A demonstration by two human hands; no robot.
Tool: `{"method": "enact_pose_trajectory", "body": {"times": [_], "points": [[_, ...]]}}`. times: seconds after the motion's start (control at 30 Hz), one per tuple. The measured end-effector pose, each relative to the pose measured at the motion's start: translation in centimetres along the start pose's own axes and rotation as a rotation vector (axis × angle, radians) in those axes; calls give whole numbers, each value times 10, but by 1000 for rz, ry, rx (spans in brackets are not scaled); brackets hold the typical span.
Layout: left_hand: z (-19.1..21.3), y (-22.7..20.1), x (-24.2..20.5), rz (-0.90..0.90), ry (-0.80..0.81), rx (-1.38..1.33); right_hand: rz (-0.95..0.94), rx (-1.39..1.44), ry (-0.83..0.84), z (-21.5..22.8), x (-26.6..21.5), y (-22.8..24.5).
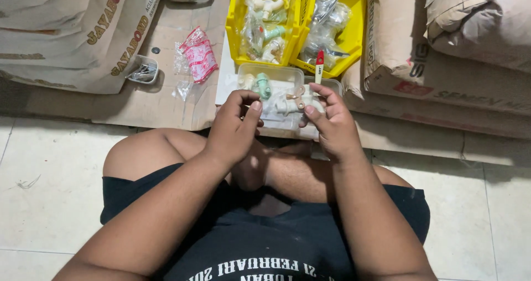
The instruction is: The person sits on the floor and handles small plastic plumbing fittings. They apply a white substance to the fittings using a brush, then place each treated fitting into a clear plastic bag. The person repeats this process for multiple fittings, organizing them into bags and a container.
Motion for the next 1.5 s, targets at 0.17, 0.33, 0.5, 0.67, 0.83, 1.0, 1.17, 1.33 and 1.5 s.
{"method": "enact_pose_trajectory", "body": {"times": [0.17, 0.33, 0.5, 0.67, 0.83, 1.0, 1.17, 1.33, 1.5], "points": [[-1, -12, -2, -75, -36, 199, -5, -1, -16, 3, 0, 0], [5, -9, 6, 16, -58, 249, -2, -38, -25, 8, 0, 10], [0, -17, 4, 111, -29, 129, -10, -1, -51, 5, -3, 21], [4, -6, 8, 144, -36, 187, -2, -12, -50, 3, -3, 21], [2, -4, 13, 84, -47, 184, 0, -4, -66, 7, -1, 17], [0, 6, 18, 126, -52, 228, 20, 45, -145, 11, -2, 20], [13, 9, 26, 111, -109, 215, 41, 67, -158, 22, 1, 10], [16, 6, 29, -65, -124, 505, 81, 126, -283, 39, 4, 4], [-44, -5, 16, -503, 162, 1122, 59, 87, -380, 56, 6, -2]]}}
Point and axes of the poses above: each hand's wrist, its own x-axis towards the middle knuckle, its own z-axis out of the back of the hand, y = z × x, the point moved 8 cm from there along x, towards the middle knuckle, and after that the axes turned 7 degrees about -x, right-handed, at the moved point
